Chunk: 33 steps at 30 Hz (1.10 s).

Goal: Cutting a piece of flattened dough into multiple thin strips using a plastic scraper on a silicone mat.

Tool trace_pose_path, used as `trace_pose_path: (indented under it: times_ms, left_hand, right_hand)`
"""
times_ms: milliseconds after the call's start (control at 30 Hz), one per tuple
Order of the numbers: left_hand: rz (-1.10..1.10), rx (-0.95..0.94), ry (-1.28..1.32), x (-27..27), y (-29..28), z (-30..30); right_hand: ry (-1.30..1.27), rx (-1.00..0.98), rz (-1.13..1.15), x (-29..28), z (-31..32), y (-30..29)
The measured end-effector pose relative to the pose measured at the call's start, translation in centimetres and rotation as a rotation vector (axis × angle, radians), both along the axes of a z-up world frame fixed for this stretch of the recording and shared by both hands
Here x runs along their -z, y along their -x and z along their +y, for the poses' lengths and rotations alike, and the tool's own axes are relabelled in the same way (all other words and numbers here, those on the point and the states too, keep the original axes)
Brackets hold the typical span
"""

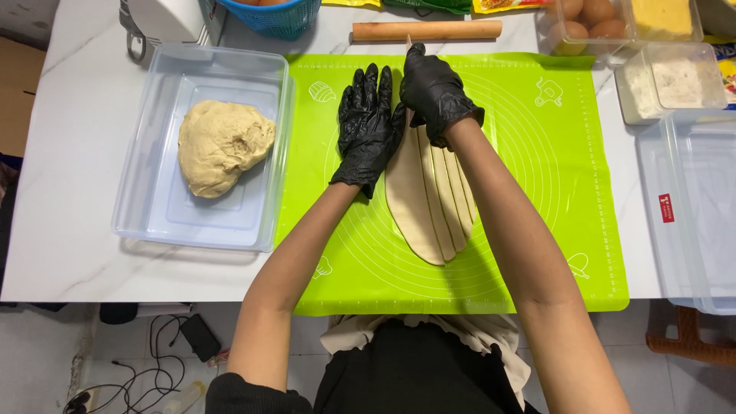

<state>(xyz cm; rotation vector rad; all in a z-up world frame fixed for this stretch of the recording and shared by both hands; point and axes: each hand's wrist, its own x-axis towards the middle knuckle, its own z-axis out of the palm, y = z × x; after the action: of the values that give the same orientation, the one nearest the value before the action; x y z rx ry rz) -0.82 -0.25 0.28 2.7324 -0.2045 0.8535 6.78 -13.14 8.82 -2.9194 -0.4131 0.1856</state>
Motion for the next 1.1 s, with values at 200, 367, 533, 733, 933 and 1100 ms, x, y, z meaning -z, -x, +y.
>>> trace_pose_path:
  times_ms: [200, 367, 533, 733, 933, 1100]
  left_hand:
    - [0.036, 0.009, -0.009, 0.2, 0.0, 0.1]
    - [0.105, -0.004, -0.030, -0.3, 0.5, 0.2]
    - [0.226, 0.012, -0.123, 1.4, -0.8, 0.5]
    - [0.038, 0.008, 0.038, 0.3, 0.2, 0.1]
    - [0.024, 0.014, 0.048, 0.0, 0.2, 0.1]
    - [0.106, -0.011, 0.018, -0.2, 0.3, 0.0]
  right_hand:
    - [0.022, 0.068, -0.011, -1.6, 0.8, 3.7]
    - [0.048, 0.057, -0.131, 1.0, 0.5, 5.0]
    - [-0.043, 0.074, -0.135, 0.2, 1.1, 4.7]
    - [0.039, 0.002, -0.180, 1.2, -0.6, 2.1]
    - [-0.053, 0.066, 0.062, -2.8, -0.6, 5.6]
    - [-0.133, 0.140, 0.131, -3.7, -0.4, 8.7]
